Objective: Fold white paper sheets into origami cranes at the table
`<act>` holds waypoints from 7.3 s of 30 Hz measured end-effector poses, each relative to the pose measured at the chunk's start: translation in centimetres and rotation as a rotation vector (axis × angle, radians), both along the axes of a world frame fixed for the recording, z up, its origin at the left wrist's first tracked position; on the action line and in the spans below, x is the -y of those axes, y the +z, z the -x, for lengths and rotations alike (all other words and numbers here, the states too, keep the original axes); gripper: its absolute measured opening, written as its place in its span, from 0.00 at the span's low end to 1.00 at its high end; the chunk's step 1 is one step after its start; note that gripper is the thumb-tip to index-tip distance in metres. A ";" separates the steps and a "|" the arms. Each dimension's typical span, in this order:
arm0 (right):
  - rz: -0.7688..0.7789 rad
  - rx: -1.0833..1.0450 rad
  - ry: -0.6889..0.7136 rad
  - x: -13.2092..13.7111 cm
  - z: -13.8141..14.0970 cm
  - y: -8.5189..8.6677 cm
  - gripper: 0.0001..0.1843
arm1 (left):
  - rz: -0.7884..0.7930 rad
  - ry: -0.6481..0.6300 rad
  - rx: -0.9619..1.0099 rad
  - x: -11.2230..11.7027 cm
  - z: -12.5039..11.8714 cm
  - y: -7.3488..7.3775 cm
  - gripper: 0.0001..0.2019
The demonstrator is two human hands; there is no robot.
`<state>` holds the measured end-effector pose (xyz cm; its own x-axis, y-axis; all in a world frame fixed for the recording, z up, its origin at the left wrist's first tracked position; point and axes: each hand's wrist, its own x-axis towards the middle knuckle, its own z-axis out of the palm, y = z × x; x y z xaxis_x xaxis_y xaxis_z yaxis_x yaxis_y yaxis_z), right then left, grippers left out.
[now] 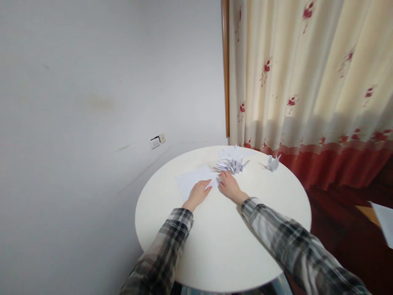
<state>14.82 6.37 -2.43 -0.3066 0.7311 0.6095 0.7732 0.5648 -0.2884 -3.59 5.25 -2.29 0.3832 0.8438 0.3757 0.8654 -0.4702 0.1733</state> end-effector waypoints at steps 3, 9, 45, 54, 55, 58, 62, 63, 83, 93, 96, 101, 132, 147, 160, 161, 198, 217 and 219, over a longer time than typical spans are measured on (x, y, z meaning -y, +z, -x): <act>-0.027 -0.013 -0.010 -1.2 -0.4 -0.4 0.22 | 0.019 0.059 -0.006 0.2 0.0 0.2 0.20; -0.002 0.089 -0.044 -3.3 -1.1 -1.1 0.24 | 0.002 0.181 -0.019 0.2 0.5 0.4 0.18; -0.100 -0.409 -0.009 -3.3 -2.1 -0.7 0.18 | 0.158 0.275 -0.085 -0.5 2.3 -0.1 0.22; -0.048 -0.448 -0.027 -3.4 -2.4 -1.0 0.17 | 0.138 0.649 -0.011 -0.4 3.2 0.0 0.27; -0.035 -0.475 -0.022 -3.4 -2.4 -1.0 0.17 | 0.135 0.679 -0.007 -0.4 3.4 0.0 0.27; 0.040 -0.613 -0.011 -3.2 -2.5 -0.9 0.16 | 0.127 0.709 -0.017 -0.4 3.6 -0.2 0.28; 0.180 -0.878 0.003 -2.7 -2.3 -0.8 0.13 | 0.135 0.681 -0.027 -0.6 3.7 -0.4 0.28; 0.220 -0.942 0.020 -2.5 -2.2 -0.8 0.12 | 0.135 0.672 -0.027 -0.6 3.7 -0.5 0.27; 0.546 -1.423 0.273 -0.8 -0.3 0.4 0.17 | 0.299 0.057 0.929 0.0 -4.8 1.0 0.08; 0.683 -1.423 0.504 -0.3 -1.0 0.2 0.12 | 0.373 -0.162 1.153 0.2 -4.5 0.3 0.18; 0.706 -1.395 0.490 -0.2 -0.9 0.2 0.12 | 0.411 -0.207 1.175 0.3 -4.5 0.4 0.19; 0.736 -1.363 0.520 0.5 -0.7 0.4 0.14 | 0.445 -0.190 1.205 0.1 -4.3 0.2 0.19; 0.697 -1.200 0.577 1.6 -0.5 1.3 0.20 | 0.427 -0.202 1.259 0.0 -4.4 0.2 0.19; 0.494 -1.001 0.344 0.8 0.5 0.4 0.23 | 0.082 -0.058 1.071 1.0 -4.5 1.3 0.11; 0.335 -0.862 0.251 0.5 0.3 0.2 0.14 | 0.038 -0.089 1.001 1.5 -4.6 1.7 0.10; 0.330 -0.855 0.250 0.4 0.2 0.1 0.13 | 0.035 -0.091 1.000 1.5 -4.7 1.7 0.10; 0.480 -0.923 0.256 1.5 0.8 0.7 0.14 | 0.208 0.016 1.062 1.8 -4.8 1.5 0.10; 0.989 -1.097 0.533 2.5 -0.2 1.4 0.20 | 0.437 -0.079 1.673 1.1 -3.8 1.6 0.15; 0.990 -1.093 0.538 2.6 -0.2 1.6 0.19 | 0.449 -0.092 1.670 1.1 -3.8 1.5 0.14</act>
<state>15.02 3.76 -0.87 -0.4008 0.9138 0.0652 -0.2718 -0.0506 -0.9610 0.20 4.14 -0.74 -0.0938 0.9848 0.1458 -0.3947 -0.1713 0.9027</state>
